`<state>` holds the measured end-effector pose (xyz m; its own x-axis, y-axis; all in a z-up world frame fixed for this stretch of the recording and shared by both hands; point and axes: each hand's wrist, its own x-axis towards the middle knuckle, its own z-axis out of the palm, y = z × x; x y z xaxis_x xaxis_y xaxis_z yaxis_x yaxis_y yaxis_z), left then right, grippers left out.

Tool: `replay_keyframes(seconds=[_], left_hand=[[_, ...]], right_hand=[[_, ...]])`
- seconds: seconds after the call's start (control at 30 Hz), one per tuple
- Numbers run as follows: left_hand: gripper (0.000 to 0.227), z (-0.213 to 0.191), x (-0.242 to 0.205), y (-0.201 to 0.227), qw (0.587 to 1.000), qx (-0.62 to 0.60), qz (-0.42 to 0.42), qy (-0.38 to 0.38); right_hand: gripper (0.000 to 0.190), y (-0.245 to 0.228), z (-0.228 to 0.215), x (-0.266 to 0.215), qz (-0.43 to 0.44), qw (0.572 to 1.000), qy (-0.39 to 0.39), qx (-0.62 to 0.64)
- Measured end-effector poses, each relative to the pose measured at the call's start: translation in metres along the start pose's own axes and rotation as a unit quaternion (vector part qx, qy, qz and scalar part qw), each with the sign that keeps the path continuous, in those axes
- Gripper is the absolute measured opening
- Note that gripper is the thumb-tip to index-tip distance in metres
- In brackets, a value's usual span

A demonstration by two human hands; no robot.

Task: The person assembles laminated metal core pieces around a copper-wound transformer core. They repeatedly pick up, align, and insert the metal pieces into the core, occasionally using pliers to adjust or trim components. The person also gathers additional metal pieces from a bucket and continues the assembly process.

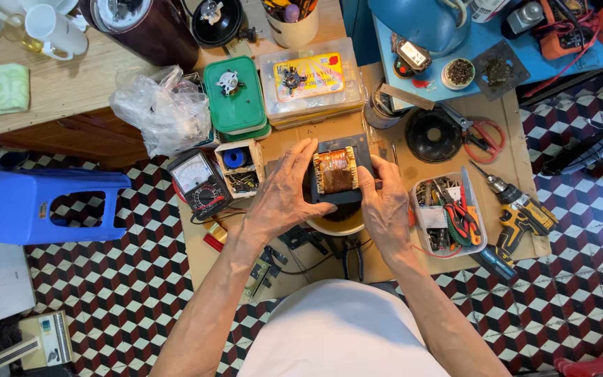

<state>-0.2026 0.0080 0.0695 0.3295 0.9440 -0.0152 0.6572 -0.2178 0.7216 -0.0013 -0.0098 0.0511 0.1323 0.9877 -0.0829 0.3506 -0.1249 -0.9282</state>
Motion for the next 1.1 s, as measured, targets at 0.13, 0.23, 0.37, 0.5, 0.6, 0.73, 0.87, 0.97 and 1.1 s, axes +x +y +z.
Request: replay_keyframes(seconds=[0.13,0.23,0.37,0.5,0.6,0.73,0.87,0.97,1.1], left_hand=[[0.123,0.001,-0.006,-0.007,1.0,-0.002,0.023,0.005],[0.125,-0.001,-0.011,-0.014,0.998,-0.045,0.035,0.005],[0.125,0.001,-0.011,-0.018,0.996,-0.075,0.044,0.017],[0.126,-0.001,-0.01,-0.015,0.996,-0.069,0.053,0.024],[0.128,-0.004,-0.009,-0.015,0.993,-0.073,0.084,0.031],[0.123,0.004,-0.022,-0.032,0.988,-0.075,0.098,0.088],[0.056,0.026,-0.079,-0.077,0.933,-0.204,-0.114,0.273],[0.021,0.075,-0.126,-0.12,0.926,-0.064,-0.273,0.254],[0.041,0.135,-0.152,-0.177,0.939,-0.042,-0.281,0.196]], right_hand=[[0.049,-0.004,0.001,-0.007,-0.018,0.999,0.027,-0.008],[0.052,-0.008,-0.004,-0.013,0.017,0.998,-0.026,0.06],[0.054,-0.015,-0.001,-0.022,-0.03,0.996,-0.052,0.059],[0.055,-0.02,0.003,-0.024,-0.082,0.996,-0.04,-0.008],[0.058,-0.015,0.001,-0.022,-0.092,0.994,-0.057,-0.006],[0.062,0.008,-0.003,-0.024,-0.055,0.99,-0.074,0.103],[0.066,0.031,-0.035,-0.046,-0.051,0.997,0.029,0.057],[0.061,0.054,-0.063,-0.071,0.011,0.998,0.051,-0.029],[0.056,0.084,-0.074,-0.107,0.116,0.988,0.021,-0.098]])
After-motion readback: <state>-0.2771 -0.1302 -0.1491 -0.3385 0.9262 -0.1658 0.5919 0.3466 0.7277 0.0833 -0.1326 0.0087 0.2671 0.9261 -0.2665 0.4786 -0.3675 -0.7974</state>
